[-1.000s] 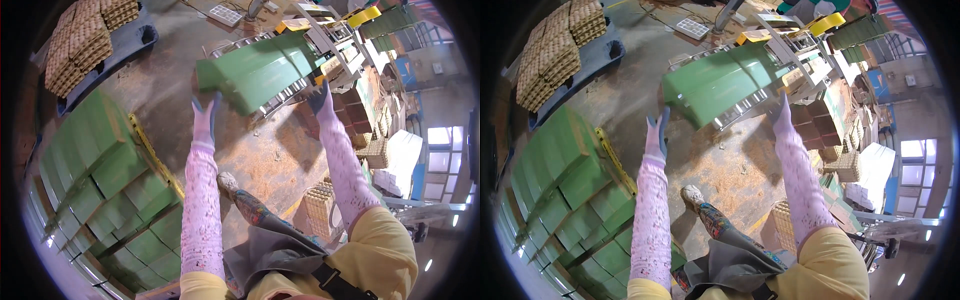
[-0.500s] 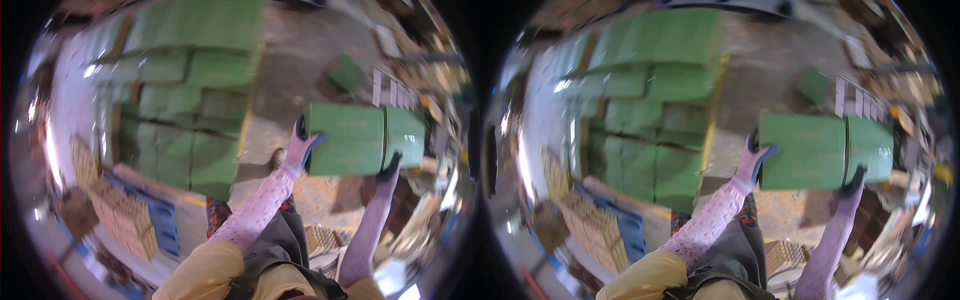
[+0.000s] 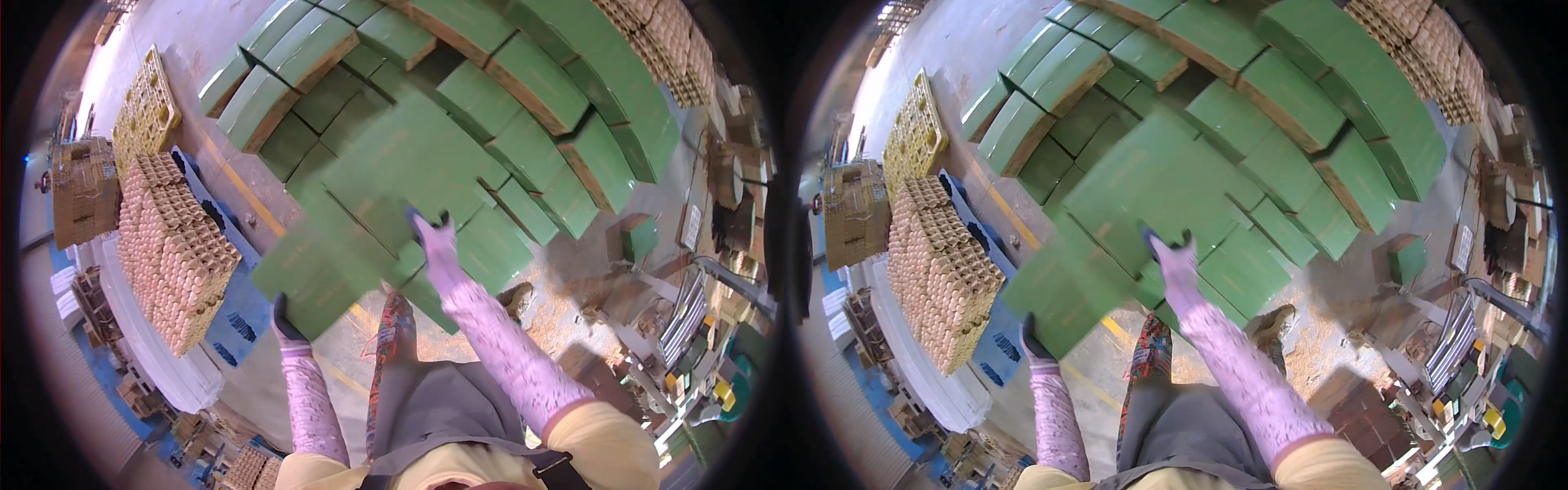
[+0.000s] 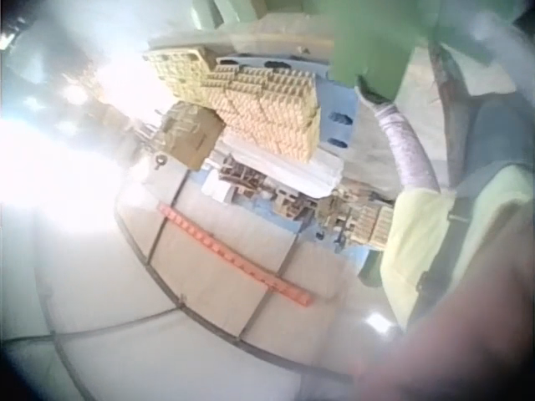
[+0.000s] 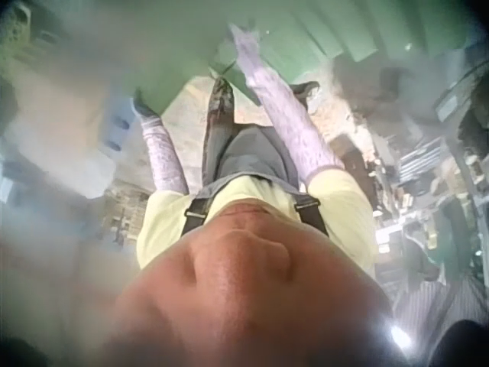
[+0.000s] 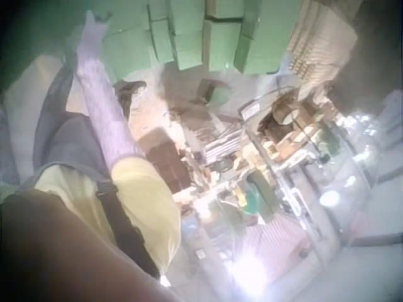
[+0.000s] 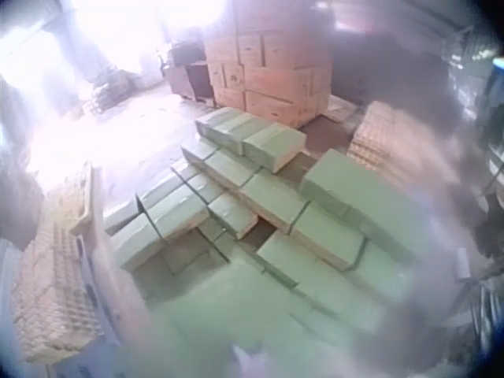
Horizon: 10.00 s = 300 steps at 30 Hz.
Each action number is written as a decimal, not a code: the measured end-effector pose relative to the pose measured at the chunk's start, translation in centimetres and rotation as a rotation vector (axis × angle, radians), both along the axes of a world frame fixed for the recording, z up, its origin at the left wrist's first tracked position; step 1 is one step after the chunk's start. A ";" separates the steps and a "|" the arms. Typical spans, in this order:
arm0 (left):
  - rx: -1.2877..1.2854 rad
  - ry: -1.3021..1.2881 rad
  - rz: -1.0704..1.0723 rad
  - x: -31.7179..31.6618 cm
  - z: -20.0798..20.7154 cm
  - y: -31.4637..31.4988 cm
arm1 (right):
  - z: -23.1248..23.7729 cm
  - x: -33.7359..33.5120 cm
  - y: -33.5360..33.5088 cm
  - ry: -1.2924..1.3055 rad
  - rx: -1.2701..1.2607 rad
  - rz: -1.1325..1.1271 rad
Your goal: The person repeatedly takes boxed packages from a packaging station and stacks them onto a pallet by hand.
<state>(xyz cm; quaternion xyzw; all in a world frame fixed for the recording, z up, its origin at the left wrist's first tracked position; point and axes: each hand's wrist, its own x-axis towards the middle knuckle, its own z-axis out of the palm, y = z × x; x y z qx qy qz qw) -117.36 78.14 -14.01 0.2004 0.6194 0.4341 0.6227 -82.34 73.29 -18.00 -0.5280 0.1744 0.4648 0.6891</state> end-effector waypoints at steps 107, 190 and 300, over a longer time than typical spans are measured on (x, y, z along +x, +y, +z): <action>-0.174 0.253 -0.438 2.8 -28.7 6.5 | -15.9 -2.3 4.3 -0.448 -0.499 0.369; 0.163 0.894 -0.988 -14.1 -1.3 42.1 | 11.4 -17.0 1.0 -1.078 -0.944 0.882; -0.442 -0.321 -0.040 11.2 -21.2 -15.1 | -22.8 8.6 -19.7 -0.112 -0.268 0.419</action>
